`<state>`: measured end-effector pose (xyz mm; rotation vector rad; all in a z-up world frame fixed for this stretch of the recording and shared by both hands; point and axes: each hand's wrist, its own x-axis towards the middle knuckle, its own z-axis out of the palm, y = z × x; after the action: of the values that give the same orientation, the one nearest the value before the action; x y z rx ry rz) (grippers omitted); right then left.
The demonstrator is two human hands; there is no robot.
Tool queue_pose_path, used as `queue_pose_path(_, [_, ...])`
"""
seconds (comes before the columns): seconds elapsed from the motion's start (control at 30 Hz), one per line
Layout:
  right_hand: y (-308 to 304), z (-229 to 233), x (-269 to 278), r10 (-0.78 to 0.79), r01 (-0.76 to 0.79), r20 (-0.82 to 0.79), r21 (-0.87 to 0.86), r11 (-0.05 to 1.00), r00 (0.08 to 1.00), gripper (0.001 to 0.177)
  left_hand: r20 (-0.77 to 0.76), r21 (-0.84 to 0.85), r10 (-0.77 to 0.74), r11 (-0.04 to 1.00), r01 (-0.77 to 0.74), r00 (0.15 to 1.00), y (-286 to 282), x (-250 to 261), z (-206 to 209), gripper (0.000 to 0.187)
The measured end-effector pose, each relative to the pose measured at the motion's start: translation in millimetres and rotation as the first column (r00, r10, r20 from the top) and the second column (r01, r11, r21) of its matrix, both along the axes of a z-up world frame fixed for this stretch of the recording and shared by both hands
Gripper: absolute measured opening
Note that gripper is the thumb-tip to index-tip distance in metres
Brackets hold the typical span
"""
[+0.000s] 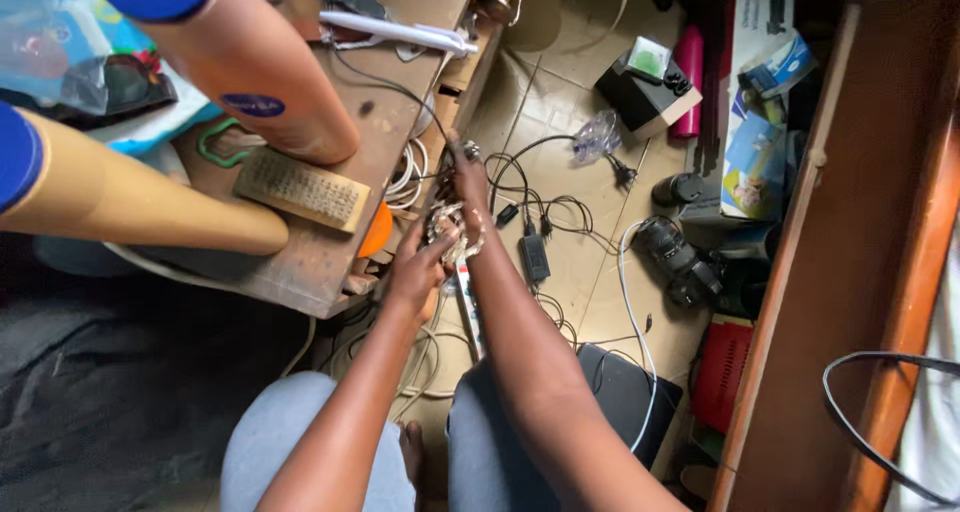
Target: The person handles several small boxes, a necklace, and headphones before moving to a desk to organize cables and plug them into a power strip.
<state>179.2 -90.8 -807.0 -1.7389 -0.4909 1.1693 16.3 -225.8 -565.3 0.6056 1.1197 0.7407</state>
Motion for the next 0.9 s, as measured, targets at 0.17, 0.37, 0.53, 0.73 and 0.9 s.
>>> queue_pose_path(0.17, [0,-1,-9,0.039,-0.062,0.143,0.162,0.985,0.989,0.049,0.080,0.015,0.025,1.000,-0.026,0.996,-3,-1,-13,0.034])
queue_pose_path(0.37, [-5,55,27,0.194,-0.179,0.185,-0.092,0.979,0.963,0.040,0.184,0.108,0.053,0.991,-0.074,0.982,-2,9,5,0.036])
queue_pose_path(0.53, [-37,102,39,0.177,-0.173,-0.029,0.109,0.979,0.984,0.037,0.146,-0.030,0.041,0.999,-0.037,0.988,-12,27,17,0.034])
queue_pose_path(0.73, [-63,148,32,0.120,-0.122,-0.110,-0.005,0.993,0.987,0.043,0.162,0.020,0.018,1.000,-0.022,0.987,-14,41,-11,0.029])
queue_pose_path(0.9, [-62,146,46,0.094,-0.078,-0.141,0.121,0.990,0.986,0.032,0.170,-0.021,0.068,0.998,-0.065,0.983,-13,58,-5,0.032])
